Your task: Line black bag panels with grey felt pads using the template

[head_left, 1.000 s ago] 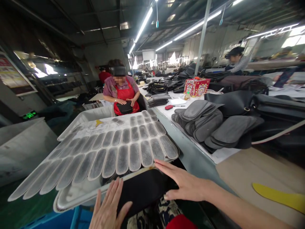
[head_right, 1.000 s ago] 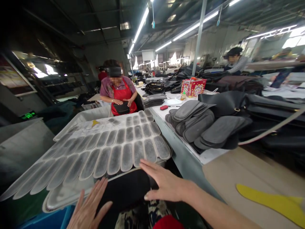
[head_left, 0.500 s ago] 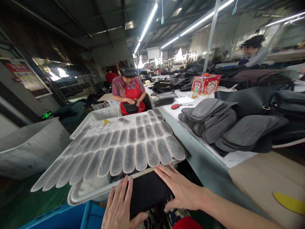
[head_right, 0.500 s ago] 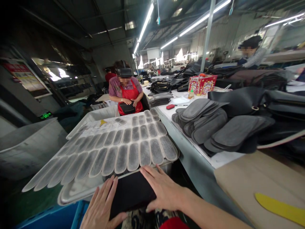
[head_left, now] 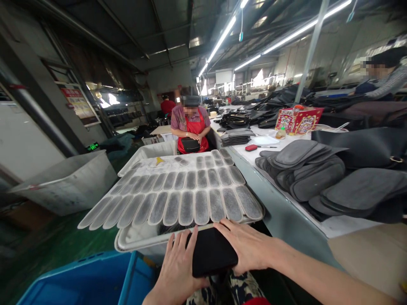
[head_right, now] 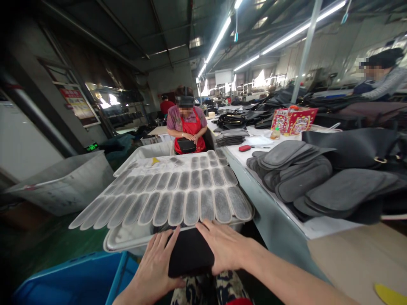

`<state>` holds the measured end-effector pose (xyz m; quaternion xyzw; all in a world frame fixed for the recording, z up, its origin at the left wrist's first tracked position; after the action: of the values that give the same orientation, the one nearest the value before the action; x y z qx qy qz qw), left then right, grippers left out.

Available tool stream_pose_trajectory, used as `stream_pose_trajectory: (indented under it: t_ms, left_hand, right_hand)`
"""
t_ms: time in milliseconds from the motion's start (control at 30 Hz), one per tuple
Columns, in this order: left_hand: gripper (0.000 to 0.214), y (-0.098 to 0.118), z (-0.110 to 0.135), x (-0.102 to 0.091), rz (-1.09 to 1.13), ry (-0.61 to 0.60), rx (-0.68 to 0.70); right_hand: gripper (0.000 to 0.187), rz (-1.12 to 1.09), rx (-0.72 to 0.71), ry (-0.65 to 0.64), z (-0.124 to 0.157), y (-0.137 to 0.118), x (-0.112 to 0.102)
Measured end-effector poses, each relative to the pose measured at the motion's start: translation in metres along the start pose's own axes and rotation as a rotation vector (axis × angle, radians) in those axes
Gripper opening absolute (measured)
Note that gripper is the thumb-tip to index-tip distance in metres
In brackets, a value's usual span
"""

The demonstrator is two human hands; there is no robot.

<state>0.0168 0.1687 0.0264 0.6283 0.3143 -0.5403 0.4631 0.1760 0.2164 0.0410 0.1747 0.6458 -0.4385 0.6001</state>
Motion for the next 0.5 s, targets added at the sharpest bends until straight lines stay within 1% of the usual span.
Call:
stream_pose_trajectory:
  t_ms: [100, 200, 267, 367, 433, 500]
  left_hand:
    - [0.118, -0.003, -0.001, -0.005, 0.064, 0.013, -0.004]
    - [0.118, -0.009, -0.002, -0.011, 0.138, 0.055, -0.006]
    - [0.117, -0.016, 0.000, -0.015, 0.208, 0.106, -0.017]
    - [0.120, -0.030, 0.010, -0.015, 0.394, 0.186, 0.008]
    - [0.119, -0.041, 0.018, -0.010, 0.529, 0.237, 0.028]
    - [0.115, -0.051, 0.024, -0.004, 0.622, 0.286, 0.029]
  right_hand:
    - [0.090, 0.046, -0.022, -0.020, -0.004, -0.005, -0.014]
    - [0.081, 0.115, -0.064, -0.035, -0.011, -0.017, -0.035]
    - [0.074, 0.163, -0.099, -0.027, -0.017, -0.031, -0.053]
    - [0.067, 0.208, -0.140, -0.006, -0.029, -0.060, -0.078]
    - [0.066, 0.232, -0.170, -0.022, -0.035, -0.080, -0.086]
    - [0.068, 0.243, -0.200, -0.050, -0.039, -0.094, -0.087]
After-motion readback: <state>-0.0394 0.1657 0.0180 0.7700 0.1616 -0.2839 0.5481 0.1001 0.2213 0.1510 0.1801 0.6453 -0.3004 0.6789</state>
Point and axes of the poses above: each hand's wrist, its own z-axis away from the middle knuckle, its own x-axis out of the palm, y = z × x, the point moved 7 cm from there along -z, towards the middle knuckle, and after that the axes turned 14 degrees about x, right-handed, at the moved point
